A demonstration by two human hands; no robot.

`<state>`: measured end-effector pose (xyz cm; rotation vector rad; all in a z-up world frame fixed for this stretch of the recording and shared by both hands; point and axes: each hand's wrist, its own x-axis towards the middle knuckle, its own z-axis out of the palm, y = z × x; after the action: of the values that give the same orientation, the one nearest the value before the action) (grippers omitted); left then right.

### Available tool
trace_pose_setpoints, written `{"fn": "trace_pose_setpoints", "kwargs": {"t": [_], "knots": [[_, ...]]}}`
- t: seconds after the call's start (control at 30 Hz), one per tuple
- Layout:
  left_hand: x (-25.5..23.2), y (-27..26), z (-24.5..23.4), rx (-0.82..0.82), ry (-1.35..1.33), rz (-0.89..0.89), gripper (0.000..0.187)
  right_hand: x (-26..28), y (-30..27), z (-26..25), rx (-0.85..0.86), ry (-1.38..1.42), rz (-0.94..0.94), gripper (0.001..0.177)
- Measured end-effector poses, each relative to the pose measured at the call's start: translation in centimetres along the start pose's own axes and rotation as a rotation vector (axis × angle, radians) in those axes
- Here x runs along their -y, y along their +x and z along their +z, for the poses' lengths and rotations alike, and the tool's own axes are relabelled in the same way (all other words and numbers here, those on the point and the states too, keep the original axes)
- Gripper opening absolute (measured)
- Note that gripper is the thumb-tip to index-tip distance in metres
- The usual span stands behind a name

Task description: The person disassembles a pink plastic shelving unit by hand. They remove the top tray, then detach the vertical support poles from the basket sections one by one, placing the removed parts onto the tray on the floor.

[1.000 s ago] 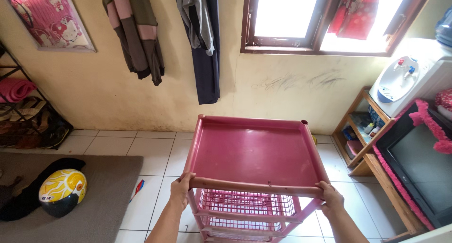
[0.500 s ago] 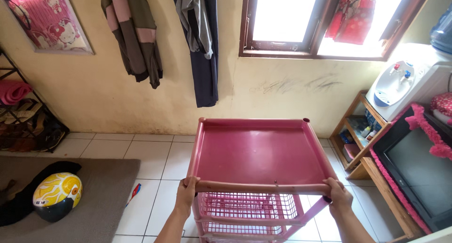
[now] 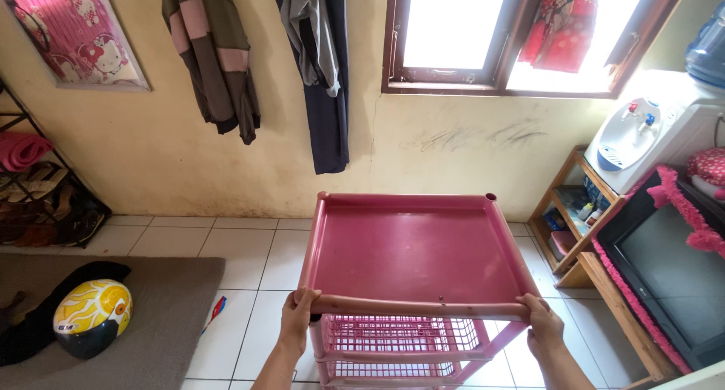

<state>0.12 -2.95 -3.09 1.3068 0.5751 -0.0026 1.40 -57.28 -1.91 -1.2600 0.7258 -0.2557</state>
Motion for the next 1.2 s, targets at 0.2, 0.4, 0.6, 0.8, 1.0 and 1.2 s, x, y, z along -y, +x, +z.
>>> {"fn": "trace_pose_setpoints", "kwargs": {"t": [0.2, 0.4, 0.6, 0.8, 1.0, 1.2], "knots": [[-0.2, -0.9, -1.4, 0.027, 0.275, -0.102, 0.065, 1.0, 1.0, 1.2, -0.03, -0.12, -0.099, 0.069], [-0.3, -2.9, -1.1, 0.223, 0.317, -0.182, 0.06, 2.5, 1.1, 0.1, -0.147, -0.337, -0.097, 0.078], [0.9, -6.1, 2.4, 0.379, 0.125, -0.278, 0.045, 2.8, -0.7, 1.2, -0.529, -0.539, -0.239, 0.079], [4.1, -9.4, 8.4, 0.44, 0.236, -0.264, 0.038, 1.2, -4.8, 6.9, -0.503, -0.584, -0.069, 0.109], [8.9, -11.8, 12.9, 0.637, 0.198, -0.04, 0.051, -0.1, -12.6, 11.6, -0.26, -0.471, 0.18, 0.121], [13.4, -10.7, 14.4, 0.825, 0.112, -0.078, 0.059, -1.7, -13.8, 9.2, -0.226, -0.252, 0.066, 0.104]]}}
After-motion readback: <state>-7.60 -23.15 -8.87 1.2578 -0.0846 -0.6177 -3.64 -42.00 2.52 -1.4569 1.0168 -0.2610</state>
